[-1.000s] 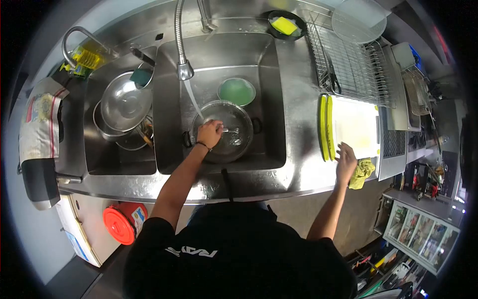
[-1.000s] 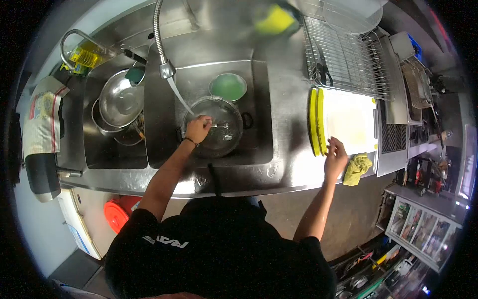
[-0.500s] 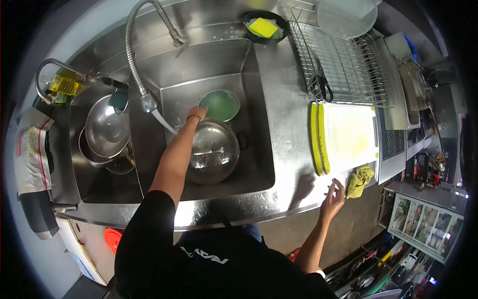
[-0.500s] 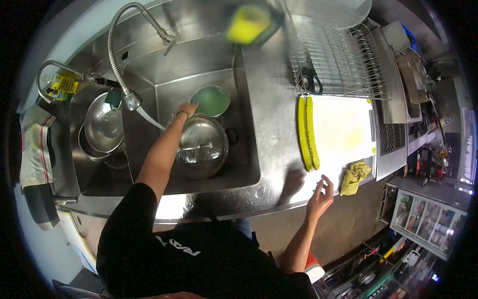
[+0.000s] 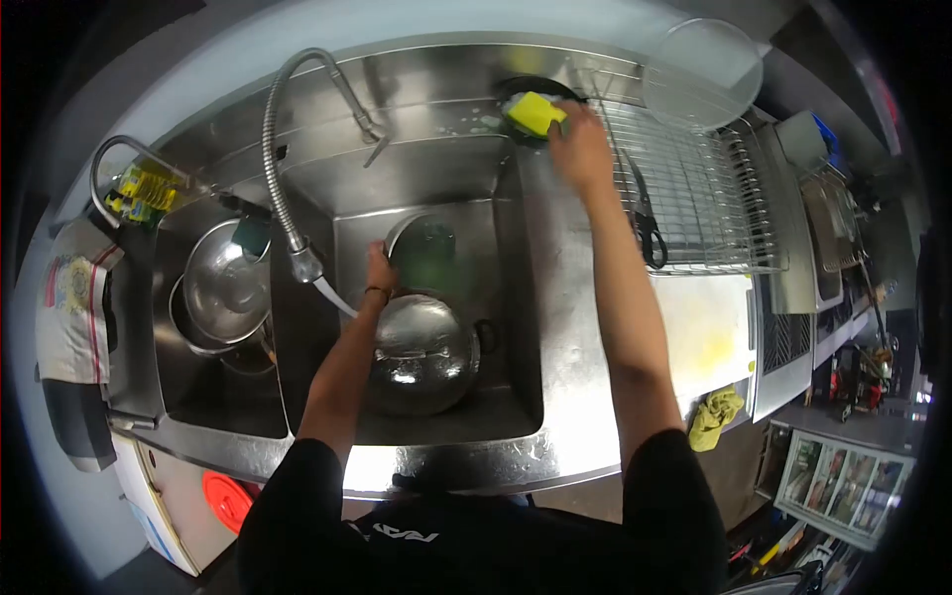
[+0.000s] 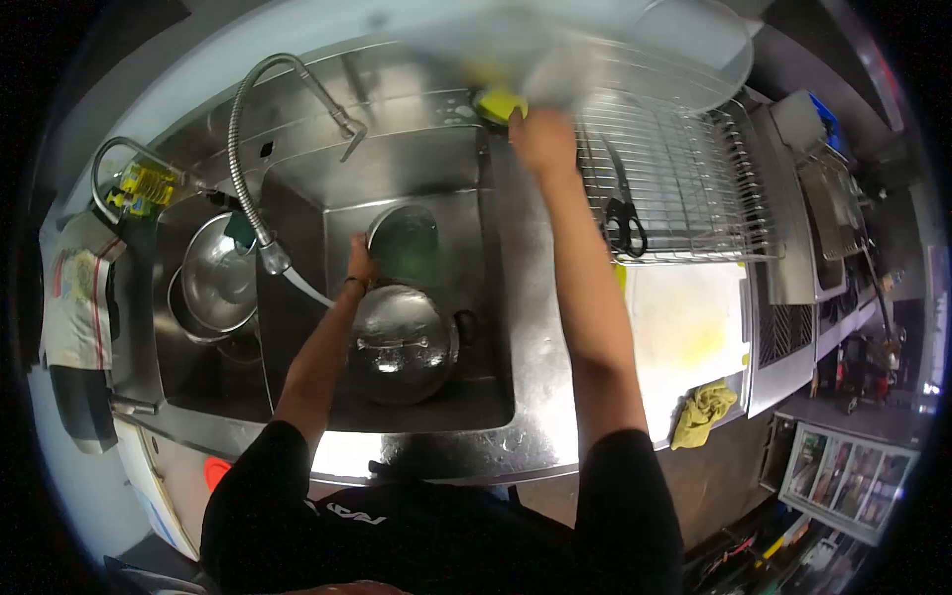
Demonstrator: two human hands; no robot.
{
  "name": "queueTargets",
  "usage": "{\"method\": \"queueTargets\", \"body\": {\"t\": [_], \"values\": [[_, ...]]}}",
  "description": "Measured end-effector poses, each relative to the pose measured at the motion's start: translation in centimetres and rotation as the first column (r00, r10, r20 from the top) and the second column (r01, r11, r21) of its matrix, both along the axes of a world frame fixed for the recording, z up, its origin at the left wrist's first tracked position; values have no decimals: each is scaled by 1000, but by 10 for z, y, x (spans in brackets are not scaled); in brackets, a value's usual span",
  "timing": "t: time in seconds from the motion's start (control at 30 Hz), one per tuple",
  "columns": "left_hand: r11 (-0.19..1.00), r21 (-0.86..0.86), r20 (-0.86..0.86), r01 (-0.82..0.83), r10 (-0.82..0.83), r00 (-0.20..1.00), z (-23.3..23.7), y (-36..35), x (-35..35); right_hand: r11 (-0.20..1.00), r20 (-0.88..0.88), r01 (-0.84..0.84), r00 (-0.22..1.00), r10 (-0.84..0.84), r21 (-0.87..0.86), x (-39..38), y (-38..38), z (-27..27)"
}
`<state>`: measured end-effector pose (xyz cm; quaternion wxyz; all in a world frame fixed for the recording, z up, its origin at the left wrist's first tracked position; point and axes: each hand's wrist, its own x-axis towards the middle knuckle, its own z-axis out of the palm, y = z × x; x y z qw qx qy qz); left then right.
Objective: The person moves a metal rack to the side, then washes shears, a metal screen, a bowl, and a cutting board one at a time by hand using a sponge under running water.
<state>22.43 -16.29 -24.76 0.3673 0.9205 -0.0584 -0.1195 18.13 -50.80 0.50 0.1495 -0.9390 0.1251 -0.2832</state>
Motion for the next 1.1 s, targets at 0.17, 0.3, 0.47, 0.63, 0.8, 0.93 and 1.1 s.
{"method": "queueTargets", "body": {"t": [0.17, 0.3, 0.47, 0.63, 0.8, 0.93, 1.1], "values": [[992, 18, 432, 127, -122, 894, 114, 31, -36, 999, -379, -13, 926, -4, -43, 92, -53, -56], [975, 209, 429, 73, -158, 890, 150, 60, -65, 996, -546, -35, 838, -14, -80, 108, -45, -57], [920, -258, 91, -297, 329, 940, 144, 97, -108, 998, -452, 43, 892, -21, 37, 79, -2, 1], [449, -605, -636, -657, 224, 738, 165, 92, -150, 912, -14, -299, 949, 315, 280, 1, 89, 25], [443, -542, -739, -714, 155, 656, 181, 65, -178, 935, -420, -131, 867, 270, 331, -95, 255, -89], [432, -633, -614, -642, 225, 757, 174, 74, -182, 932, -346, -362, 871, 349, 29, -121, 293, -163], [576, -595, -587, -561, 166, 792, 172, 71, -199, 953, -691, -294, 674, 262, 75, -107, 303, -136]]}}
